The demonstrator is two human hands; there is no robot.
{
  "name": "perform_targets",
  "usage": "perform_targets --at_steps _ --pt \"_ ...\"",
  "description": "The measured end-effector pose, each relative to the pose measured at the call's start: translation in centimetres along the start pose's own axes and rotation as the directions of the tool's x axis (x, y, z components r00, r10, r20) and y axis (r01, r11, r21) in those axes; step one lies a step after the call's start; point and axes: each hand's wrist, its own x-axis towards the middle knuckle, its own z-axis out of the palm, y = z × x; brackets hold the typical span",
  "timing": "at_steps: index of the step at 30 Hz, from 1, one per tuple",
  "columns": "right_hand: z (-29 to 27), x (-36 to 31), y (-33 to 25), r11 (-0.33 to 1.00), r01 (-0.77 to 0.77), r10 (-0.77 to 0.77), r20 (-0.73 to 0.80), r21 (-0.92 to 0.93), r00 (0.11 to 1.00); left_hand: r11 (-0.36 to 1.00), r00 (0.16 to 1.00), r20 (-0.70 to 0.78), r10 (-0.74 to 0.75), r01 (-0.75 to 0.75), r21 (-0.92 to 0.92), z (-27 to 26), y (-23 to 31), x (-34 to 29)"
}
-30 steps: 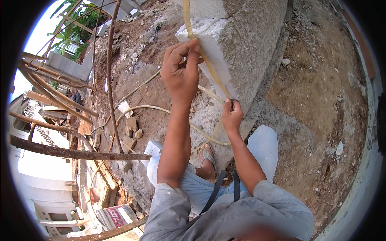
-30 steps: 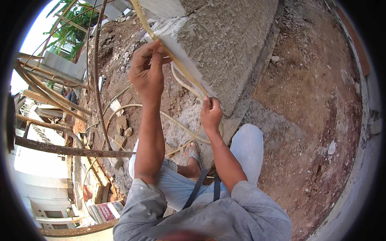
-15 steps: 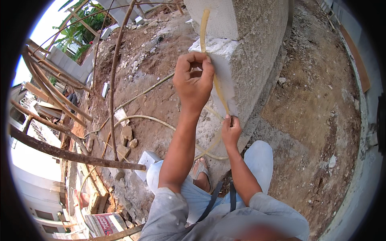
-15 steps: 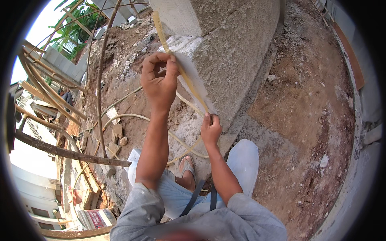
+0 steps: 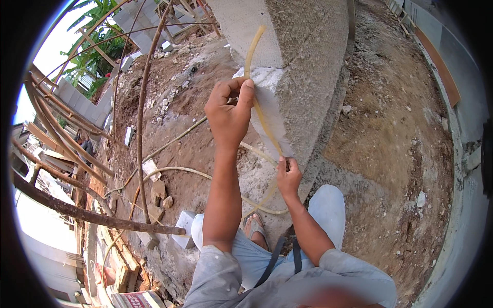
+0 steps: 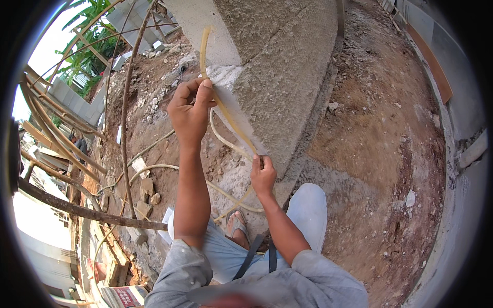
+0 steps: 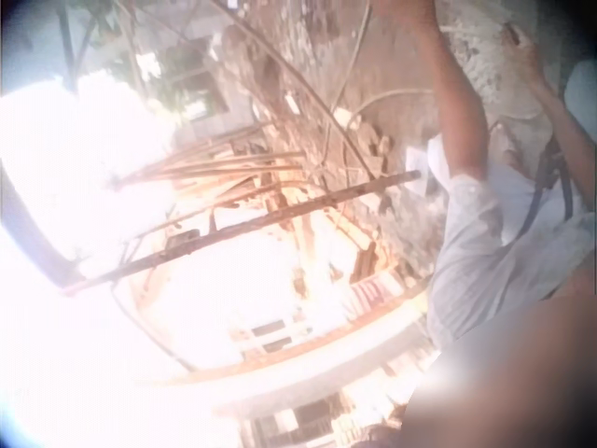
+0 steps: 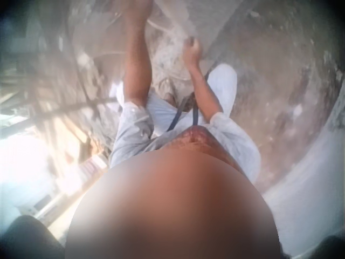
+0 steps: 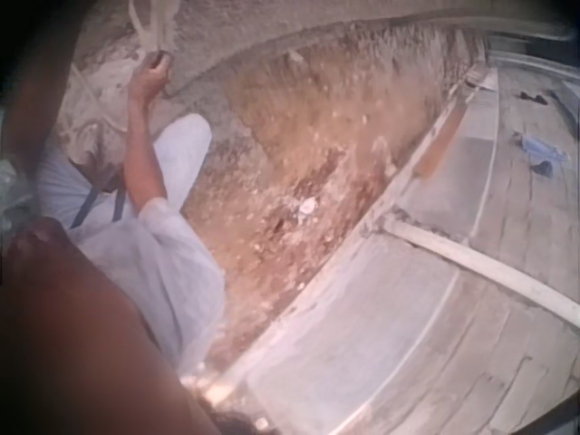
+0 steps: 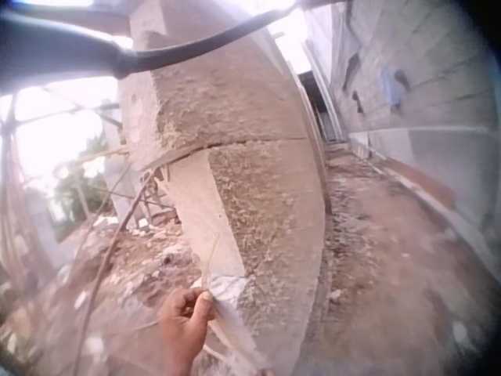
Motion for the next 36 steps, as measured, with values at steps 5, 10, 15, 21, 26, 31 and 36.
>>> perform_targets --at_steps 5,10,15,21,26,31,36 --pt "-0.1 0.1 0.4 0.999 0.045 -0.045 0.009 -0.017 0.999 0.999 0.999 0.043 0.017 -0.014 -0.052 -0.1 0.7 -0.1" --pt "-0.5 -0.3 0.4 0.997 0.016 -0.021 0.06 0.076 0.998 0.992 0.998 0.068 0.008 0.001 -0.125 -0.1 0.6 -0.3" --pt "-0.6 -0.4 -0.3 0.999 0.015 -0.018 0.094 0.031 0.995 0.998 0.998 0.05 0.043 -0.041 -0.045 -0.4 -0.2 0.0" --pt "-1.0 1.3 -1.1 0.993 0.109 -0.102 0.13 -0.052 0.986 0.991 0.988 0.101 0.118 -0.111 -0.07 -0.4 -1.0 0.8" --pt "-2.7 1.6 -0.9 0.983 0.109 -0.09 0.128 -0.145 0.988 0.99 0.979 0.204 -0.014 0.043 -0.138 -0.2 -1.1 1.6" --pt "-1.6 0.6 -2.0 0.976 0.146 -0.126 0.128 -0.164 0.984 0.969 0.943 0.321 -0.084 0.153 -0.196 -2.5 -0.7 3.5" --pt "1.0 0.1 -1.7 0.979 0.157 -0.151 0.056 -0.133 0.987 0.96 0.981 0.191 0.023 0.032 -0.278 -3.0 -3.1 3.2"
